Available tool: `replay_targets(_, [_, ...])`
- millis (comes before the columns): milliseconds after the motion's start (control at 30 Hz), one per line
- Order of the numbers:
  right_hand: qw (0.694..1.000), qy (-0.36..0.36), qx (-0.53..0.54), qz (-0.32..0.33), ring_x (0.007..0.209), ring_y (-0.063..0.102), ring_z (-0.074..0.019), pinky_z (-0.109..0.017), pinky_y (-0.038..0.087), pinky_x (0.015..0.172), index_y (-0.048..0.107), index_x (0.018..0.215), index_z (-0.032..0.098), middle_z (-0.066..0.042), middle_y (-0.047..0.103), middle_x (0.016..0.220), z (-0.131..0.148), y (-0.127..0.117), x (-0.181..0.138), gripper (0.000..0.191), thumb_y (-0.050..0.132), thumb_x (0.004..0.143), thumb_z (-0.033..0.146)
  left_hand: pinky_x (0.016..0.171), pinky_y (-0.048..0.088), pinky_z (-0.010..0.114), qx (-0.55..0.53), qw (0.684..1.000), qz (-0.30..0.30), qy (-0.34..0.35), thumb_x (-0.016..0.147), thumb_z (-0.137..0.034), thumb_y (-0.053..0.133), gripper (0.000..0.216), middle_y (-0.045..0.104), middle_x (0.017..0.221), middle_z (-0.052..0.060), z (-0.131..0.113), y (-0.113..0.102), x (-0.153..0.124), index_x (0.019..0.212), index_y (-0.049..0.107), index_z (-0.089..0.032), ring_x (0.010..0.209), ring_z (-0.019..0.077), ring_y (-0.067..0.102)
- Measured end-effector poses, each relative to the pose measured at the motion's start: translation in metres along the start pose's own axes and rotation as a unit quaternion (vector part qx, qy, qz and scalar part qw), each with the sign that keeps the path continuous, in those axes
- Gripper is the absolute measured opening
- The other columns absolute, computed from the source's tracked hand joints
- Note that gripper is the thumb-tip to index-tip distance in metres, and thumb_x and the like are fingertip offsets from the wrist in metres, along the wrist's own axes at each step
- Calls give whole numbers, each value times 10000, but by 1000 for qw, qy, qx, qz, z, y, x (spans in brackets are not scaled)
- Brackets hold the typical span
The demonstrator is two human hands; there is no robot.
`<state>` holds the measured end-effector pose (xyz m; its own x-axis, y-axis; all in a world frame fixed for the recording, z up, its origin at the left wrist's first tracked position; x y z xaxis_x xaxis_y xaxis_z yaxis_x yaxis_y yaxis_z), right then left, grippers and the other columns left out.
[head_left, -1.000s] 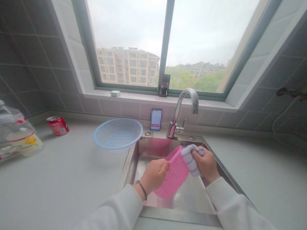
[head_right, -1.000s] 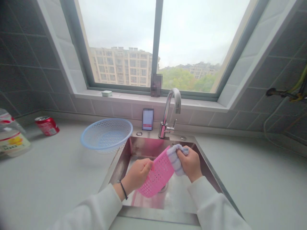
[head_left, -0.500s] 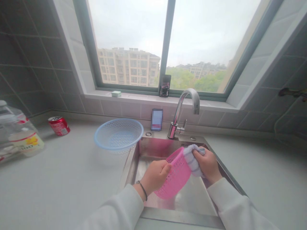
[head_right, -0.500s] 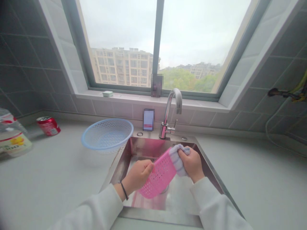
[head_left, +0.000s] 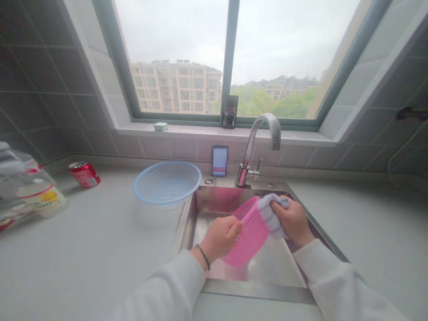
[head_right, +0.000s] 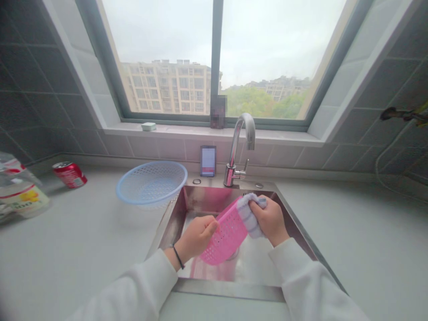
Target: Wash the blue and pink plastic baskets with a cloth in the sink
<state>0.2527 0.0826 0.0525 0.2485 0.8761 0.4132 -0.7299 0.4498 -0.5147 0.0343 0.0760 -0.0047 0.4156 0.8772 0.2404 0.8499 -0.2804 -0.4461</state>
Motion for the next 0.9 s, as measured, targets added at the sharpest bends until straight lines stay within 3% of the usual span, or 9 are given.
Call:
replay_targets(167, [990,-46,36,129,518,447,-132,-255,346,505,513,591,217,34,514,524,32,34,-27,325,601,758,482,572,251,264,21,999,-14,-25,897,-537,459,421,470,612,-35,9,-4,2,646,429,-200,610,134,420])
replay_targets(367, [1000,21,-14,-15,576,508,-162,-273,367,553,526,599,213,7,561,558,-16,-1,12,344,569,764,512,599,303,259,-19,1000,7,-18,910,-458,469,342,495,659,-28,8,-1,2,694,463,-192,645,140,450])
replay_targets(467, [999,31,-20,-30,554,480,-153,-272,355,540,503,585,219,17,527,538,-19,-3,9,339,565,758,504,623,354,255,-91,995,3,-37,924,-411,449,300,553,730,-4,13,3,2,772,548,-172,695,151,501])
replay_targets(667, [987,-62,33,144,530,449,-130,-254,338,514,498,583,219,36,510,536,27,39,-28,303,589,756,450,653,389,257,-91,995,-6,-46,935,-402,455,303,614,764,13,15,4,2,812,593,-161,735,162,538])
replay_targets(733, [993,-45,19,106,537,448,-131,-255,340,522,492,581,220,36,504,531,18,31,-19,315,579,764,461,630,379,255,-80,995,-12,-53,945,-438,436,341,609,734,10,14,3,1,787,575,-169,704,159,537])
replay_targets(833, [1000,5,-22,-1,548,456,-142,-267,345,536,470,564,226,26,495,518,-9,6,4,354,558,770,500,598,359,254,-63,997,0,-51,943,-487,430,374,600,702,4,12,3,0,766,549,-179,654,153,532])
replay_targets(900, [999,18,-33,-30,551,464,-149,-272,349,537,473,567,227,18,504,522,-16,-2,8,358,554,772,508,588,346,257,-47,998,8,-44,942,-499,421,381,584,687,-1,10,3,-1,755,529,-186,633,150,522])
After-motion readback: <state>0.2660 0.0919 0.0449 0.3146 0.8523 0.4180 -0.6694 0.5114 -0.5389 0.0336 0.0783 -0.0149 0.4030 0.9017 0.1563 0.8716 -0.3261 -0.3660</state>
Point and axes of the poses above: each hand's wrist, its own x-axis towards the middle knuckle, its own y-axis out of the palm, z = x × y, the point moved 6 cm from there along x, towards the middle knuckle
